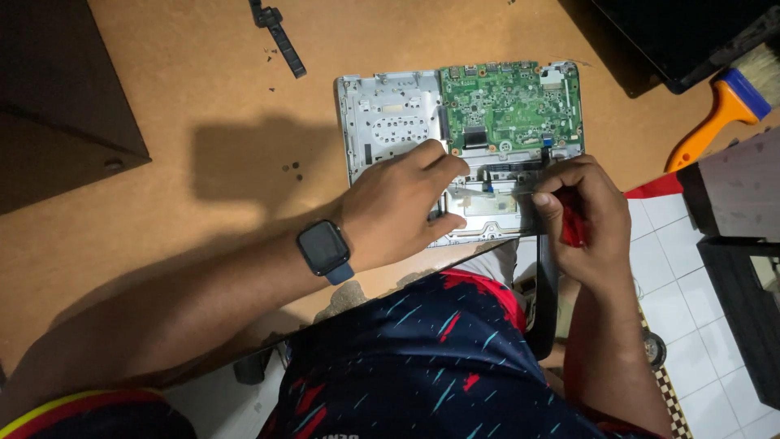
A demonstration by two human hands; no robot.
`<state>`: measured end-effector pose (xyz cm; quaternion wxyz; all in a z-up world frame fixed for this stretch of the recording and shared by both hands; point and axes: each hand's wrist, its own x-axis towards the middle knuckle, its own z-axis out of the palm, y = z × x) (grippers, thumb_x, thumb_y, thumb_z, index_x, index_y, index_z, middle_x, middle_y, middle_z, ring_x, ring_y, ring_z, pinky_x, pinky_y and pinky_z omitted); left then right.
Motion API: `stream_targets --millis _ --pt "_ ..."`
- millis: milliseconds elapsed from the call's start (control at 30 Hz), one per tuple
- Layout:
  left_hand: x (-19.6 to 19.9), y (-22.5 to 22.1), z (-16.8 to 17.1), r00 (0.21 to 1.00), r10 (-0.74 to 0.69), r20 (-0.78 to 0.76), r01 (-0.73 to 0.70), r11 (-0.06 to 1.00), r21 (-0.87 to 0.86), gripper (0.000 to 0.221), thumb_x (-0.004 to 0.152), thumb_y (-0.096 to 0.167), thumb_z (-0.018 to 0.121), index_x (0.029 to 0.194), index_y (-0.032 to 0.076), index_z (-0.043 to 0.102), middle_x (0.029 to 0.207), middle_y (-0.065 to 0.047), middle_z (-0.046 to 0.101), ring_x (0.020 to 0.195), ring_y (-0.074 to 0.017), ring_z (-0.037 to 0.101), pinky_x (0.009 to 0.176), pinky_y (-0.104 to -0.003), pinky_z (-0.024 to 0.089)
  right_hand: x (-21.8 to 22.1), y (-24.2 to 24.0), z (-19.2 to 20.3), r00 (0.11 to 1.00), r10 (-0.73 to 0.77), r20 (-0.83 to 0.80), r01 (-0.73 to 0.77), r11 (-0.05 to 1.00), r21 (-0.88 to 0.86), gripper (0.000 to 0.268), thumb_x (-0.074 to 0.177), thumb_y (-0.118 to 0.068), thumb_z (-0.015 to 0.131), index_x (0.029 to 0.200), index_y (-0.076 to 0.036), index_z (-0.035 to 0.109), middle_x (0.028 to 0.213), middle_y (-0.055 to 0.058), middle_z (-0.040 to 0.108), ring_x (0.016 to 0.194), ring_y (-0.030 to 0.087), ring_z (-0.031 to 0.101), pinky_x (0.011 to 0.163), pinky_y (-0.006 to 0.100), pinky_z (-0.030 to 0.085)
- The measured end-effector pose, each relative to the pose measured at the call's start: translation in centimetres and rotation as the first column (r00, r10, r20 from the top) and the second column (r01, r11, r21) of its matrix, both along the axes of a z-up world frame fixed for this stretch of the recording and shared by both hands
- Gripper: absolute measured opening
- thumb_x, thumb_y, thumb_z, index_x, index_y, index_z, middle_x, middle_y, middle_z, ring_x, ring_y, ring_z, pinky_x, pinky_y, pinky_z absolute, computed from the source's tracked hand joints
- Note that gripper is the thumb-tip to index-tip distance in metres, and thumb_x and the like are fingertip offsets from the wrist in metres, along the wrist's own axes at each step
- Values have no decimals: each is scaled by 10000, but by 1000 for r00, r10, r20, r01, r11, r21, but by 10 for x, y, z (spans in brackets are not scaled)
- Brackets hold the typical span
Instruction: Reinstalling internal components and connecting ribbon cables inside a laptop chassis using a screwdriver.
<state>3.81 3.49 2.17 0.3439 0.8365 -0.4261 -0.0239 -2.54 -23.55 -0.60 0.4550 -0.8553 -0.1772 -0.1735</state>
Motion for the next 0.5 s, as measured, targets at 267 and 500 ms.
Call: stream_targets --millis 267,500 --pt "2 -5 -1 991 18 -135 -10 998 58 498 868 218 809 1257 -37 631 998 -117 566 770 -329 706 607 -438 583 1 1 5 1000 4 -2 -4 999 -40 78 1021 11 686 990 63 637 908 203 618 875 426 653 830 482 497" --pt "0 -5 5 984 31 -176 -23 999 49 490 847 169 826 1230 -42 605 983 -124 539 762 -342 706 600 -447 580 1 5 9 1000 10 6 -9 999 -34 85 1026 24 691 987 70 631 907 204 610 867 396 646 844 460 497"
